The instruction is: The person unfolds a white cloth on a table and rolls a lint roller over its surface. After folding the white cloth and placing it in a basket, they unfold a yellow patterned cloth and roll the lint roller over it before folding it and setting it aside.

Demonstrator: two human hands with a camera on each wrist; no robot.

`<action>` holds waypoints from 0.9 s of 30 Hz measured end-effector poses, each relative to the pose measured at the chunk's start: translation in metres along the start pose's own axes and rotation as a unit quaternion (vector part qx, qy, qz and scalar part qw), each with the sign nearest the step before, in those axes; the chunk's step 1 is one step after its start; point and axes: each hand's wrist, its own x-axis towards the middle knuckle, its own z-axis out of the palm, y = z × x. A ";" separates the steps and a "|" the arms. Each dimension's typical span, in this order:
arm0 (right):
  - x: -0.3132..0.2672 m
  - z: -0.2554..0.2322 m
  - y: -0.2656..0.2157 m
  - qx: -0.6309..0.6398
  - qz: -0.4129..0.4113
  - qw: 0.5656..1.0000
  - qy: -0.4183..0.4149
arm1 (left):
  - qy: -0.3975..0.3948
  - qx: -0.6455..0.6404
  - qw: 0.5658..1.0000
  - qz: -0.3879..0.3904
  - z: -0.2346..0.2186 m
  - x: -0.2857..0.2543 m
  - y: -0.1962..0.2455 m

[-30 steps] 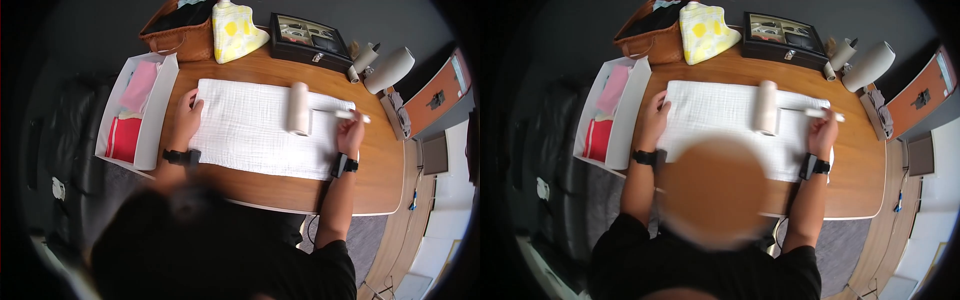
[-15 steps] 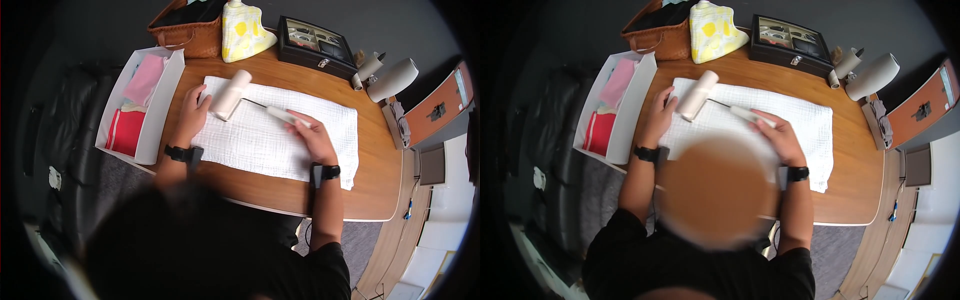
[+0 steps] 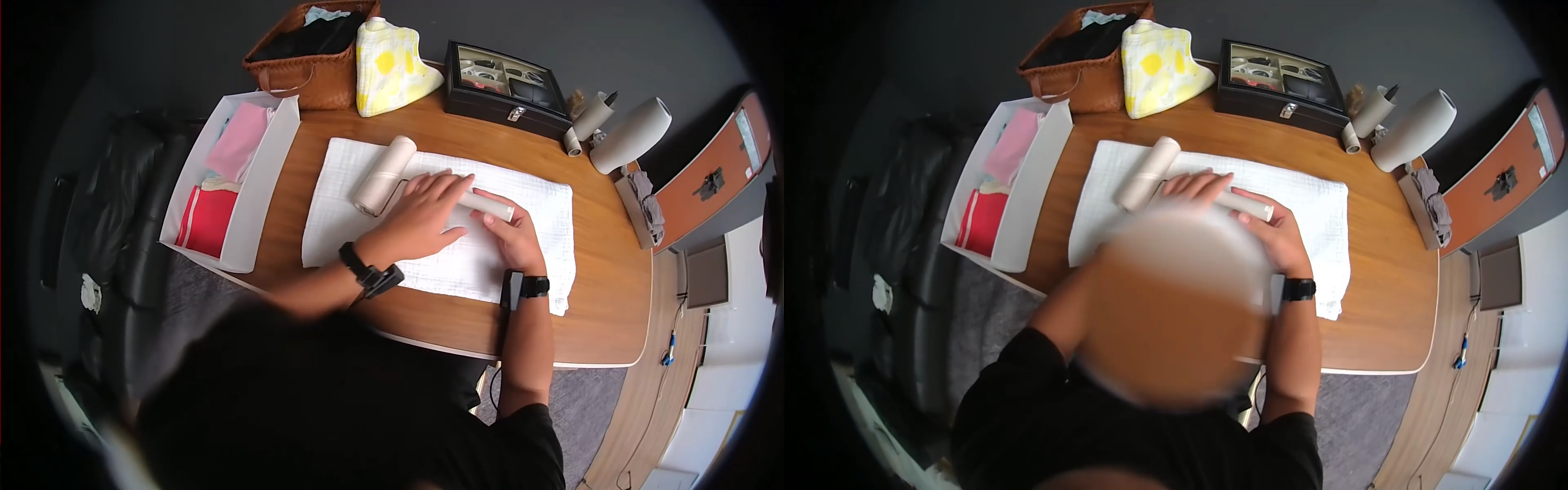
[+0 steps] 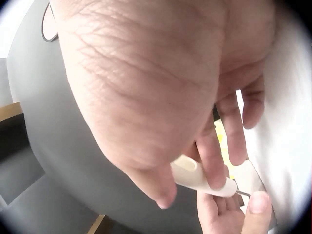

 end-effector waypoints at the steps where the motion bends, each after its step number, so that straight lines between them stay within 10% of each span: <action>1: 0.000 -0.003 0.001 -0.017 -0.002 1.000 -0.007 | -0.007 -0.020 1.000 -0.010 -0.001 0.006 0.004; 12: 0.002 -0.046 0.014 -0.315 -0.071 0.923 0.209 | 0.101 -0.133 0.966 -0.196 -0.036 -0.005 -0.034; 20: 0.000 -0.052 0.011 -0.486 -0.186 0.823 0.227 | 0.100 -0.089 0.979 -0.151 -0.060 -0.020 -0.068; 27: 0.002 -0.054 0.018 -0.524 -0.159 0.810 0.210 | 0.031 -0.131 0.989 -0.054 -0.036 -0.053 0.087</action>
